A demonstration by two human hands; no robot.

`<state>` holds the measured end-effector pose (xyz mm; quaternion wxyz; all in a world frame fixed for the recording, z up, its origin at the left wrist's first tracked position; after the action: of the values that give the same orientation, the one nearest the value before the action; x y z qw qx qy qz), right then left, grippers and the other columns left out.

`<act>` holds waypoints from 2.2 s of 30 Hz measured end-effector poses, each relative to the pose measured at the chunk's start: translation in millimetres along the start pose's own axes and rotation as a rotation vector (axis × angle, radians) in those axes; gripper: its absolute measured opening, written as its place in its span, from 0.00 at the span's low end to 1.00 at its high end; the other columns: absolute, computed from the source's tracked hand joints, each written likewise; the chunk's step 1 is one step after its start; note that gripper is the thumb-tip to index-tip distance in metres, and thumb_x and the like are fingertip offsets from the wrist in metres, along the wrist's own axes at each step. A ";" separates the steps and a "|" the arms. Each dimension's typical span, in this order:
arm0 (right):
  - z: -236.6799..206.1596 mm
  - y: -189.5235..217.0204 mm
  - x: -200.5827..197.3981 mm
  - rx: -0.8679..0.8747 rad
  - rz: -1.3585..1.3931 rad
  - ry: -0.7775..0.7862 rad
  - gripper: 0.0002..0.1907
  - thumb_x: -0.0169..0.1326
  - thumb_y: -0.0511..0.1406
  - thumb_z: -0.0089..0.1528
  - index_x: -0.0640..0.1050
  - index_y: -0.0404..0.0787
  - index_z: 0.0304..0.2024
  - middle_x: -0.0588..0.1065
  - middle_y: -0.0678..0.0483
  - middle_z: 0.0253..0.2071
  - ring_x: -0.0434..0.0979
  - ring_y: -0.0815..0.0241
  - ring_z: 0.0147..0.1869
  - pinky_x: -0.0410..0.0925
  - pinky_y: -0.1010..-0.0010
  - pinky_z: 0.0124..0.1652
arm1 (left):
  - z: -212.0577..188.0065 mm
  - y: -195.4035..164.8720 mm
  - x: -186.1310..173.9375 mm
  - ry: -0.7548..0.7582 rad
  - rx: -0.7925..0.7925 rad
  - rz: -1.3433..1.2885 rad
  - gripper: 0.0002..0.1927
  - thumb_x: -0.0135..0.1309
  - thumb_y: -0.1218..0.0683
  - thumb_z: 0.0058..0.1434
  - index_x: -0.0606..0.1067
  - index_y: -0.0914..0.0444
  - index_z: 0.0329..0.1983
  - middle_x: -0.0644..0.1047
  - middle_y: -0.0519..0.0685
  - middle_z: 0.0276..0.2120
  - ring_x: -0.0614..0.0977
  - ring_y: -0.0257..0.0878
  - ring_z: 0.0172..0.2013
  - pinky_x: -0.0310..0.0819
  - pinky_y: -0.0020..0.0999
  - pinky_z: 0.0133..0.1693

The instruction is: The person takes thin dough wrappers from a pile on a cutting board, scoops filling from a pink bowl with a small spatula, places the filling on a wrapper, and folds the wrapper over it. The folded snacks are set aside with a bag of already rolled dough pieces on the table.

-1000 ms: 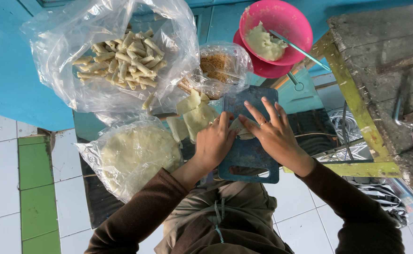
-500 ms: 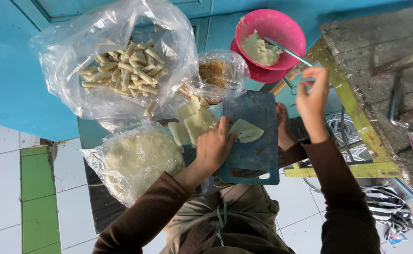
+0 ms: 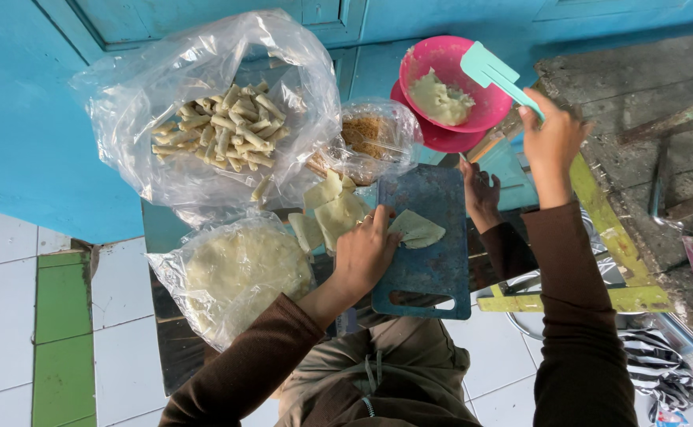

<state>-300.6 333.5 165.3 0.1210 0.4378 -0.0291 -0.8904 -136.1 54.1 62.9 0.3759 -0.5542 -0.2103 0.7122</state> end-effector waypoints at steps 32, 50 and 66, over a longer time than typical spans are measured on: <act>-46.4 14.0 -47.5 -0.304 -0.179 -0.098 0.13 0.62 0.35 0.70 0.85 0.54 0.57 0.74 0.62 0.40 0.66 0.60 0.50 0.53 0.60 0.58 | -3.6 -1.6 -1.9 -0.020 0.010 -0.020 0.18 0.56 0.50 0.65 0.67 0.61 0.53 0.81 0.56 0.39 0.84 0.55 0.35 0.77 0.48 0.33; -32.5 48.0 -27.2 -0.396 -0.252 -0.126 0.11 0.62 0.32 0.68 0.85 0.49 0.52 0.74 0.61 0.40 0.66 0.59 0.51 0.54 0.59 0.57 | -3.4 -1.7 -5.2 -0.011 0.005 -0.038 0.19 0.56 0.49 0.65 0.67 0.61 0.53 0.82 0.55 0.41 0.84 0.56 0.36 0.77 0.49 0.33; -55.6 37.8 -78.5 -0.236 -0.086 -0.084 0.12 0.64 0.37 0.69 0.85 0.54 0.55 0.76 0.60 0.38 0.69 0.56 0.47 0.55 0.58 0.52 | -6.2 -3.0 -1.5 -0.023 0.010 -0.019 0.19 0.56 0.50 0.65 0.66 0.60 0.54 0.81 0.54 0.39 0.84 0.56 0.35 0.76 0.48 0.32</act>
<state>-203.6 318.7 197.8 0.1321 0.3836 0.0895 -0.9096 -129.2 54.1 64.2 0.3828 -0.5420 -0.2163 0.7161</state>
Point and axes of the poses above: each hand's wrist, its own z-axis towards the middle knuckle, its own x-axis out of the palm, y = z × x, the point moved 6 cm from there along z, towards the middle knuckle
